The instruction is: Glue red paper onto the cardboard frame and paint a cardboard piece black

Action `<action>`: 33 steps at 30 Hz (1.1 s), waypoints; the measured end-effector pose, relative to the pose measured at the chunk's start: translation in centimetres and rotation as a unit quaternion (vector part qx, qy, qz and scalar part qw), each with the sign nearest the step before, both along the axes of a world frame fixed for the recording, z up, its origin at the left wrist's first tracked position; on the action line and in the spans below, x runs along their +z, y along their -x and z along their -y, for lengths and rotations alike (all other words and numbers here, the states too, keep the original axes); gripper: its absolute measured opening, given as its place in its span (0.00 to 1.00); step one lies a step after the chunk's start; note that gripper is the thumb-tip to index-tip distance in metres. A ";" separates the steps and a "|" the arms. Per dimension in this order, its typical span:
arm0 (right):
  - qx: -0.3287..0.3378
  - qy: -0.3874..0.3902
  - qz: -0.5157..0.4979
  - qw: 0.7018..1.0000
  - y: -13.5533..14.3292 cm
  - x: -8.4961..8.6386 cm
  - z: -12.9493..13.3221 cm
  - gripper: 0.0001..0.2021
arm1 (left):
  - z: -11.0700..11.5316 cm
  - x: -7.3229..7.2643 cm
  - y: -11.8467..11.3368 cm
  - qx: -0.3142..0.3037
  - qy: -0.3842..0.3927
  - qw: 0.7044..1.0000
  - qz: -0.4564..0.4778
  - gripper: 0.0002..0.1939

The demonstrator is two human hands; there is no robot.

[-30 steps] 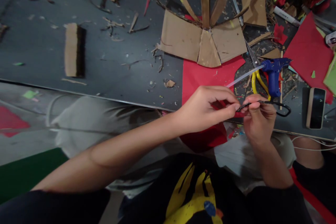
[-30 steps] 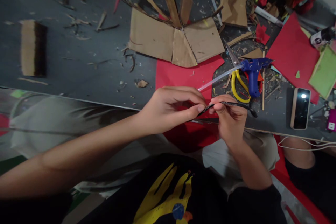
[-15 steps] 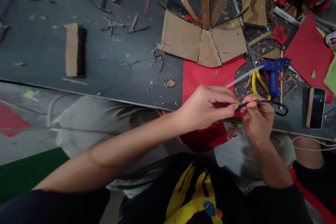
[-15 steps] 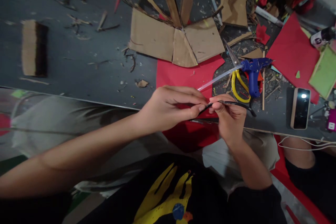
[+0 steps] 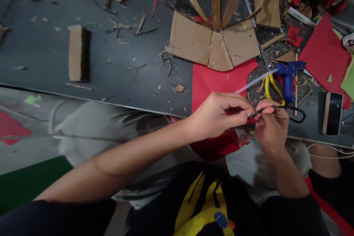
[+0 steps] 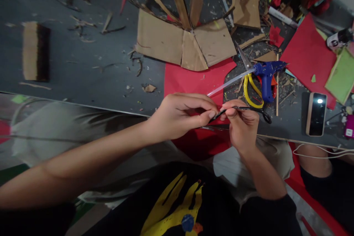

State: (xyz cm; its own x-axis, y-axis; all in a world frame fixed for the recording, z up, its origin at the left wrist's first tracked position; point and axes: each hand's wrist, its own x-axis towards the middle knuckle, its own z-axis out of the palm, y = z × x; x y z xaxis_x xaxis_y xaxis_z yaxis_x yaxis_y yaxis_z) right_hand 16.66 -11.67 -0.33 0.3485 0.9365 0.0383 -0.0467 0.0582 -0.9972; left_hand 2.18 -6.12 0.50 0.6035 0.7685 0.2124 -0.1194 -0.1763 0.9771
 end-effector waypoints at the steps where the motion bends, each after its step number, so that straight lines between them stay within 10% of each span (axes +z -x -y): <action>1: -0.005 0.001 0.003 1.000 0.0 0.0 0.0 0.11 | 0.0 0.0 0.0 0.000 0.010 1.000 -0.002 0.06; 33: 0.045 -0.010 0.070 0.996 -0.5 0.1 0.4 0.04 | -0.5 0.6 0.7 0.015 -0.113 0.992 -0.053 0.05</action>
State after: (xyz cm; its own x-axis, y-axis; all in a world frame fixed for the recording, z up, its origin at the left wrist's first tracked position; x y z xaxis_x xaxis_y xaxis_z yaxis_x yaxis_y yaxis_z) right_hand 17.17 -12.05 -0.25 0.2527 0.9623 0.1006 0.0875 0.0808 -0.9929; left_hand 1.47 -5.62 1.11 0.6089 0.7267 0.3180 -0.0097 -0.3941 0.9190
